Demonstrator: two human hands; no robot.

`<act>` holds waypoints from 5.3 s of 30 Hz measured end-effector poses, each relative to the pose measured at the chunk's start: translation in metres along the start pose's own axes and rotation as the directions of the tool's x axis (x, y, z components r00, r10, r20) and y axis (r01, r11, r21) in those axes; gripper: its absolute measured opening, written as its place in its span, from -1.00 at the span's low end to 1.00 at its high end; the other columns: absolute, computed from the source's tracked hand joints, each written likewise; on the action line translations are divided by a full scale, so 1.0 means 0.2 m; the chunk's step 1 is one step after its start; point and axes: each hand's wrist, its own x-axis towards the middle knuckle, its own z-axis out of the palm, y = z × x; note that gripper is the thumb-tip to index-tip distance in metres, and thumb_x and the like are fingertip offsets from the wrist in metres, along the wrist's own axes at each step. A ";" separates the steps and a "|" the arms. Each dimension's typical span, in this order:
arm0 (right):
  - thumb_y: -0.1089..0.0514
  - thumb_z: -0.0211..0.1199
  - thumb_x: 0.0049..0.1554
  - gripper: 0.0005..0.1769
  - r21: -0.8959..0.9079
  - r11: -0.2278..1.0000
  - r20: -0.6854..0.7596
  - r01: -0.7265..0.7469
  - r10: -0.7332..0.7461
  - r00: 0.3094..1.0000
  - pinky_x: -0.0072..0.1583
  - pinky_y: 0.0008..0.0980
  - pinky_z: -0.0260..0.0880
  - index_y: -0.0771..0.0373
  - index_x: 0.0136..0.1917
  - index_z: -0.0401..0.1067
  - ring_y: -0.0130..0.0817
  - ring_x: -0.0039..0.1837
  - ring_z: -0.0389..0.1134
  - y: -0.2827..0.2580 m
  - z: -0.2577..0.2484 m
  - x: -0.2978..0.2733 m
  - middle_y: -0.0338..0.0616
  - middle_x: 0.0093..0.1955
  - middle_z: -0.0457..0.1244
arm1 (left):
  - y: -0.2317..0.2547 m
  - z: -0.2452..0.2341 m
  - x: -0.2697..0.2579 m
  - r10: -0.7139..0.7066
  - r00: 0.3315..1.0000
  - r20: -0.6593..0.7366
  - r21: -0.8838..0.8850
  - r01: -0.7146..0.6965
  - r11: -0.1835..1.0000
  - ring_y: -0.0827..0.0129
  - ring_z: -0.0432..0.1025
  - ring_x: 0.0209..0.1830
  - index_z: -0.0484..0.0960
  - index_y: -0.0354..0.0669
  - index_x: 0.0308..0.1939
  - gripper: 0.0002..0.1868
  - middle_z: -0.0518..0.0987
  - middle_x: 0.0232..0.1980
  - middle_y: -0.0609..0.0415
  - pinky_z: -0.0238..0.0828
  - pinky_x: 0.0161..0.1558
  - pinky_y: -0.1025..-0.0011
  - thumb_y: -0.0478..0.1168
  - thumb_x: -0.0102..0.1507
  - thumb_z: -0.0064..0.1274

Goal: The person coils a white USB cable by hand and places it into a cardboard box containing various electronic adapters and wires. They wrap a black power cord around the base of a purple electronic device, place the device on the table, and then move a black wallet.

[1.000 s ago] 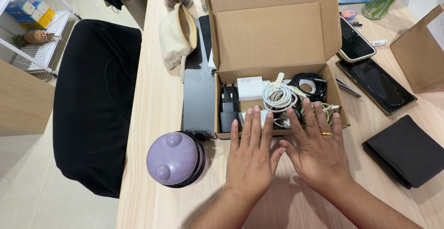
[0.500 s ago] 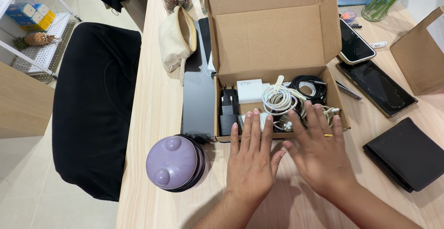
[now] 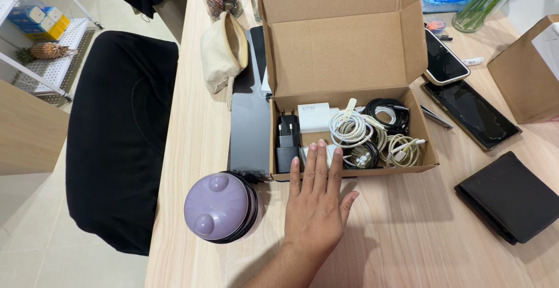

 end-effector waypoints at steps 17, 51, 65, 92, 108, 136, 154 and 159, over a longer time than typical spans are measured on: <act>-0.05 -0.15 0.05 -0.45 0.024 0.999 0.051 0.029 -0.030 0.998 0.27 -0.09 -0.21 0.19 0.27 0.04 0.04 0.35 -0.17 0.04 -0.03 -0.02 0.19 0.30 -0.10 | 0.00 0.01 -0.01 -0.011 1.000 0.011 -0.013 0.011 1.000 0.12 -0.24 0.35 -0.07 -0.27 0.26 -0.32 -0.07 0.31 -0.21 -0.47 0.25 0.14 0.06 0.19 -0.33; -0.30 0.35 -0.46 0.00 -0.227 0.490 0.323 -0.842 0.853 0.410 0.00 -0.27 0.30 0.51 0.04 0.26 -0.07 -0.05 0.32 0.73 -0.11 -0.38 0.22 -0.07 0.26 | 0.56 0.13 0.55 0.124 0.987 0.100 -0.711 -0.016 0.703 -0.07 0.35 -0.24 0.36 -0.33 -0.24 -0.81 0.42 -0.23 -0.25 0.26 -0.21 0.17 -0.37 0.07 -0.17; 0.17 -0.05 0.02 -0.64 0.790 -0.322 0.605 -0.522 0.550 0.576 0.16 -0.21 0.20 0.26 0.11 0.15 -0.30 0.15 0.19 1.02 -0.05 0.09 -0.14 0.13 0.15 | 0.67 0.39 0.92 -0.310 0.865 0.395 -0.468 0.480 0.742 -0.15 0.22 -0.05 0.15 -0.33 0.03 -0.52 0.25 -0.04 -0.35 0.17 -0.03 0.18 -0.38 0.02 -0.19; 0.06 0.02 0.00 -0.70 0.695 0.431 0.438 -0.575 0.381 0.814 -0.19 -0.25 0.21 0.35 -0.14 0.20 -0.29 -0.24 0.20 0.50 0.25 0.17 -0.08 -0.29 0.18 | 0.33 0.02 0.60 -0.245 0.959 -0.141 -0.219 0.211 0.953 0.01 0.13 0.09 0.39 -0.32 -0.13 -0.62 0.30 -0.01 -0.20 -0.04 0.11 0.14 -0.39 -0.05 -0.13; -0.04 -0.21 0.11 -0.60 0.379 0.710 0.354 -0.593 0.481 0.802 -0.05 -0.33 0.18 0.31 -0.02 0.22 -0.31 -0.07 0.20 0.29 0.33 0.04 -0.05 -0.14 0.20 | -0.25 -0.08 0.31 -0.672 0.738 0.061 -0.321 0.652 0.687 -0.18 0.35 -0.25 0.36 -0.51 -0.19 -0.68 0.45 -0.33 -0.39 0.24 -0.18 0.13 -0.48 0.00 -0.32; -0.08 -0.20 0.16 -0.46 -0.115 0.992 -0.103 0.060 -0.072 0.992 0.28 -0.09 -0.10 0.31 0.28 0.06 0.08 0.31 -0.07 0.07 0.28 -0.08 0.21 0.26 -0.02 | -0.14 -0.16 0.21 -0.337 0.928 -0.162 -0.234 0.295 0.926 -0.05 -0.01 0.20 0.15 -0.42 0.14 -0.50 0.15 0.17 -0.33 -0.20 0.15 0.05 -0.27 0.13 -0.25; -0.12 -0.28 0.12 -0.42 -0.181 0.978 0.043 0.108 -0.101 0.994 0.32 0.00 -0.37 0.21 0.31 0.00 0.00 0.41 -0.25 -0.01 0.29 -0.27 0.16 0.36 -0.18 | -0.07 -0.04 0.04 -0.128 0.991 -0.029 -0.006 0.128 0.992 0.12 -0.16 0.33 0.07 -0.39 0.20 -0.39 0.03 0.29 -0.19 -0.40 0.26 0.14 -0.01 0.21 -0.37; -0.10 -0.25 0.11 -0.43 -0.175 0.979 0.042 0.106 -0.100 0.994 0.33 -0.02 -0.37 0.21 0.31 0.01 0.01 0.41 -0.24 -0.02 0.29 -0.26 0.17 0.35 -0.16 | -0.07 -0.05 0.05 -0.135 0.991 -0.010 0.008 0.135 0.991 0.13 -0.16 0.33 0.07 -0.41 0.19 -0.39 0.03 0.29 -0.19 -0.40 0.25 0.15 0.00 0.20 -0.37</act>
